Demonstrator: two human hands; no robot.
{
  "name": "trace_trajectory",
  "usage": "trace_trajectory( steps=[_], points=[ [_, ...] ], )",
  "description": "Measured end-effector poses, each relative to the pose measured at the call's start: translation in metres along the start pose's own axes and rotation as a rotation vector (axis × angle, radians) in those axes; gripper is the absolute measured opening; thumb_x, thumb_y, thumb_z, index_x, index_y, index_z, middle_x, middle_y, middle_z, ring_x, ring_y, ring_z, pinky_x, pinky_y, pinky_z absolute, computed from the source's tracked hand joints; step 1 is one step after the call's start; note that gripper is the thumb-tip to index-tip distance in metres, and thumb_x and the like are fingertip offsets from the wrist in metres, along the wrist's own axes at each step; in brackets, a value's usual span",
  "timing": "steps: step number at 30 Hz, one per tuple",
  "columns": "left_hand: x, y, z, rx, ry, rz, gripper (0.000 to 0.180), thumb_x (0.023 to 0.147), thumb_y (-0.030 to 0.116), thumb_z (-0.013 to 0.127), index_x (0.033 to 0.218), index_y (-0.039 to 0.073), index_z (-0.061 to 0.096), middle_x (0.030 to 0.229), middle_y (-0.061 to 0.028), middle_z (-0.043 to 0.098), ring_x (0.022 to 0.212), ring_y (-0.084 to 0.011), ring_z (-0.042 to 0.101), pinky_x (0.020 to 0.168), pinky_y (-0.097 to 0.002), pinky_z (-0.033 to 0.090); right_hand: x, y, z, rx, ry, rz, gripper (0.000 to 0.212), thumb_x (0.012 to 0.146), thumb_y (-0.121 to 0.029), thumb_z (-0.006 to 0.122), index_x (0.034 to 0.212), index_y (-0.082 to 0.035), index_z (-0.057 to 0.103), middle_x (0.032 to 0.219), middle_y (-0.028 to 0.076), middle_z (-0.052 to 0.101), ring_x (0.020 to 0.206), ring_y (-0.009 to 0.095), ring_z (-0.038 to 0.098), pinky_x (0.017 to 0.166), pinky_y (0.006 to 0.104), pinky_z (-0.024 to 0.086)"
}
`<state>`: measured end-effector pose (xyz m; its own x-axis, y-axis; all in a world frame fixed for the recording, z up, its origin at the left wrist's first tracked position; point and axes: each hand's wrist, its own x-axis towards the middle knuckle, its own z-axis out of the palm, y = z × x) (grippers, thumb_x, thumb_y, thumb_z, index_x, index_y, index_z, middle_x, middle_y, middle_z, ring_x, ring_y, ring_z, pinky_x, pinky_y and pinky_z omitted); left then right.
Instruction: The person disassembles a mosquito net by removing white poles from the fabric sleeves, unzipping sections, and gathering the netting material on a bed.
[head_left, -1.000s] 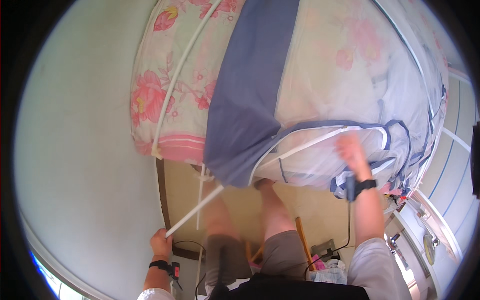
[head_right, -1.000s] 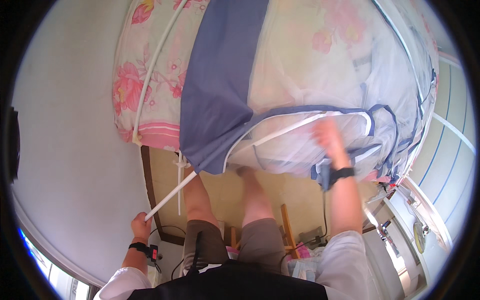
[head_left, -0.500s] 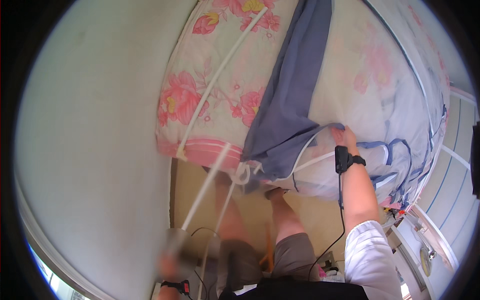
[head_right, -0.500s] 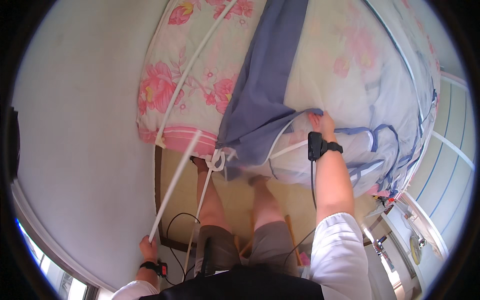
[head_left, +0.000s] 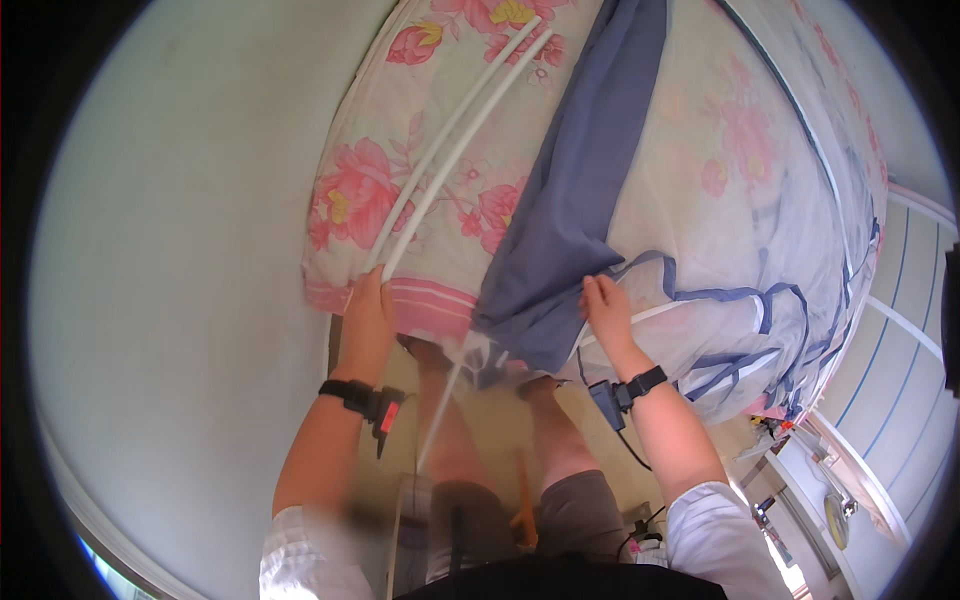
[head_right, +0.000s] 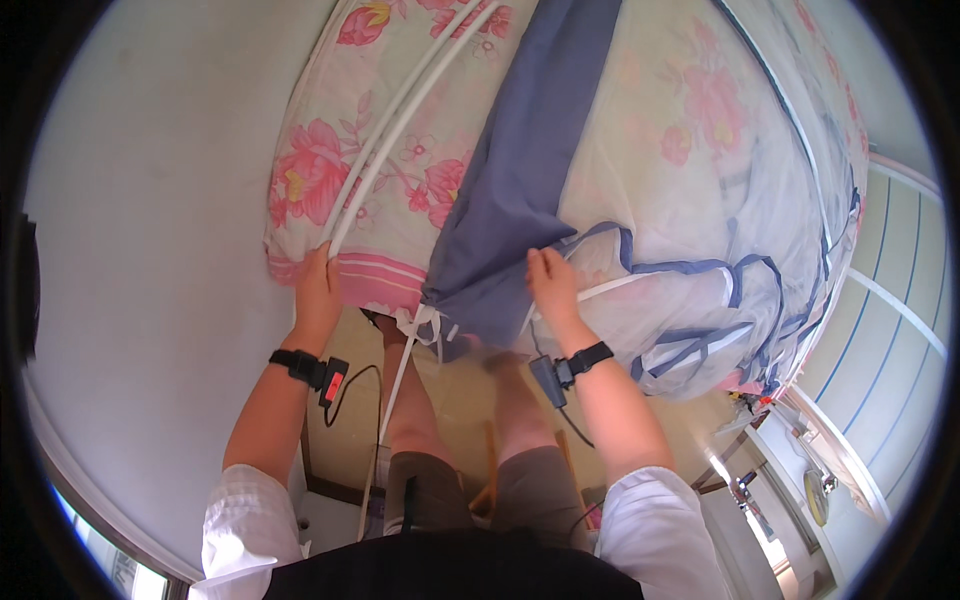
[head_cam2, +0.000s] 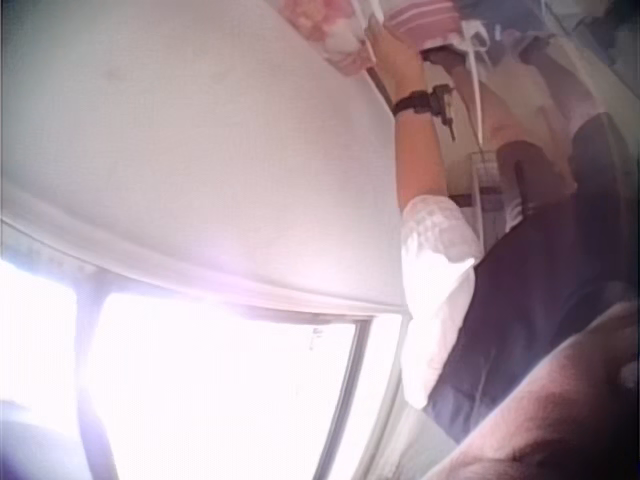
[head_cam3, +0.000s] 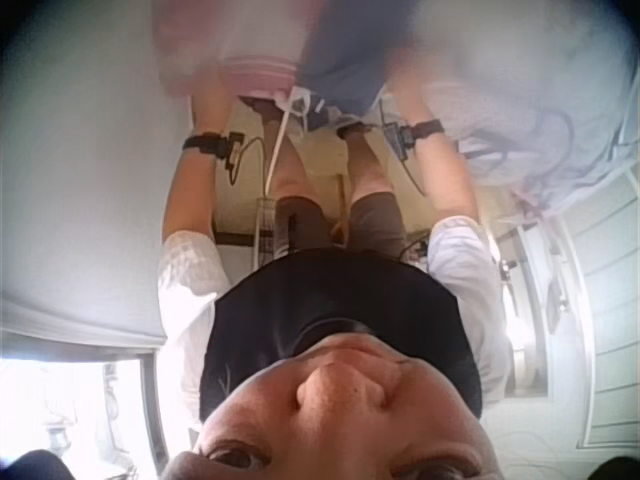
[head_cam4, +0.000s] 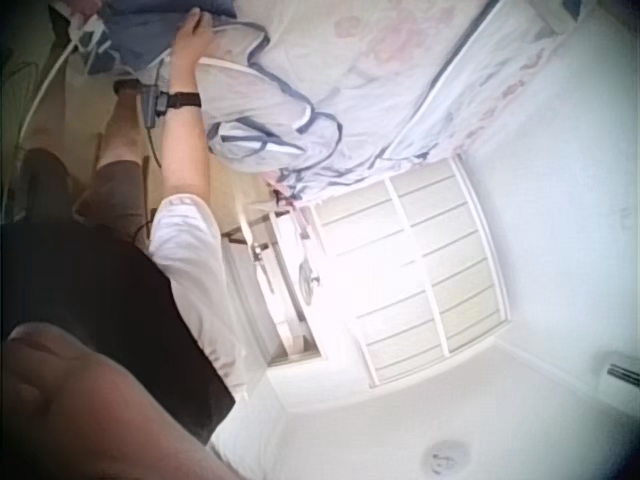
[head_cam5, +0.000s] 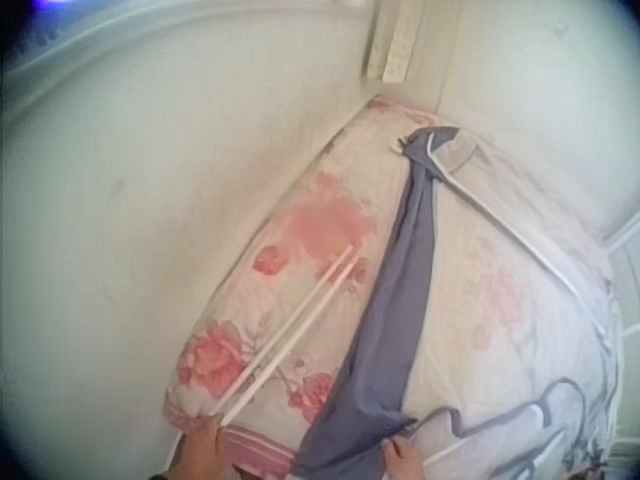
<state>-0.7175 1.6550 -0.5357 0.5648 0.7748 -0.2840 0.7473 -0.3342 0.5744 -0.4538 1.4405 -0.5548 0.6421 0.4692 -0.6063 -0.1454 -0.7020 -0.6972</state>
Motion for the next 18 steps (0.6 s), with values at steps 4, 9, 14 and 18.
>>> trace_trajectory(
  steps=[4, 9, 14, 18],
  points=[
    [0.0, 0.024, 0.011, -0.048, 0.057, 0.023, 0.029, 0.089, 0.011, 0.043, 0.115, -0.002, 0.046, 0.103, -0.0224, 0.053, 0.094, -0.0383, 0.052, 0.081, -0.0411, 0.042, -0.013, -0.019, 0.028, 0.136, -0.23, 0.02, 0.024, 0.089, -0.022, 0.051, 0.083, 0.0, 0.057, 0.067, 0.003, 0.057, 0.058, 0.01, 0.054, 0.054, 0.023, 0.043],
    [-0.045, 0.047, 0.028, -0.3, 0.023, -0.049, 0.029, 0.085, 0.005, 0.045, 0.113, -0.001, 0.046, 0.096, -0.0226, 0.052, 0.089, -0.0381, 0.053, 0.077, -0.0431, 0.043, -0.02, -0.064, 0.054, 0.225, -0.446, -0.083, 0.031, 0.09, -0.025, 0.049, 0.11, -0.001, 0.052, 0.092, 0.007, 0.06, 0.074, 0.012, 0.056, 0.061, 0.0235, 0.045],
    [-0.068, 0.04, 0.032, -0.298, 0.052, 0.0, 0.026, 0.085, 0.002, 0.044, 0.111, -0.003, 0.045, 0.09, -0.0218, 0.051, 0.081, -0.0367, 0.052, 0.072, -0.039, 0.043, 0.0, -0.109, 0.058, 0.408, -0.588, 0.129, 0.05, 0.087, -0.027, 0.053, 0.127, -0.003, 0.036, 0.106, 0.011, 0.057, 0.076, 0.014, 0.057, 0.059, 0.0242, 0.046],
    [-0.041, 0.036, 0.038, -0.287, 0.041, 0.007, 0.031, 0.084, 0.0, 0.045, 0.115, -0.003, 0.045, 0.094, -0.0199, 0.051, 0.081, -0.0363, 0.051, 0.07, -0.039, 0.043, 0.012, -0.127, 0.094, 0.259, -0.771, 0.096, 0.057, 0.086, -0.028, 0.054, 0.131, -0.001, 0.03, 0.103, 0.011, 0.057, 0.076, 0.015, 0.056, 0.058, 0.0253, 0.046]
  ],
)
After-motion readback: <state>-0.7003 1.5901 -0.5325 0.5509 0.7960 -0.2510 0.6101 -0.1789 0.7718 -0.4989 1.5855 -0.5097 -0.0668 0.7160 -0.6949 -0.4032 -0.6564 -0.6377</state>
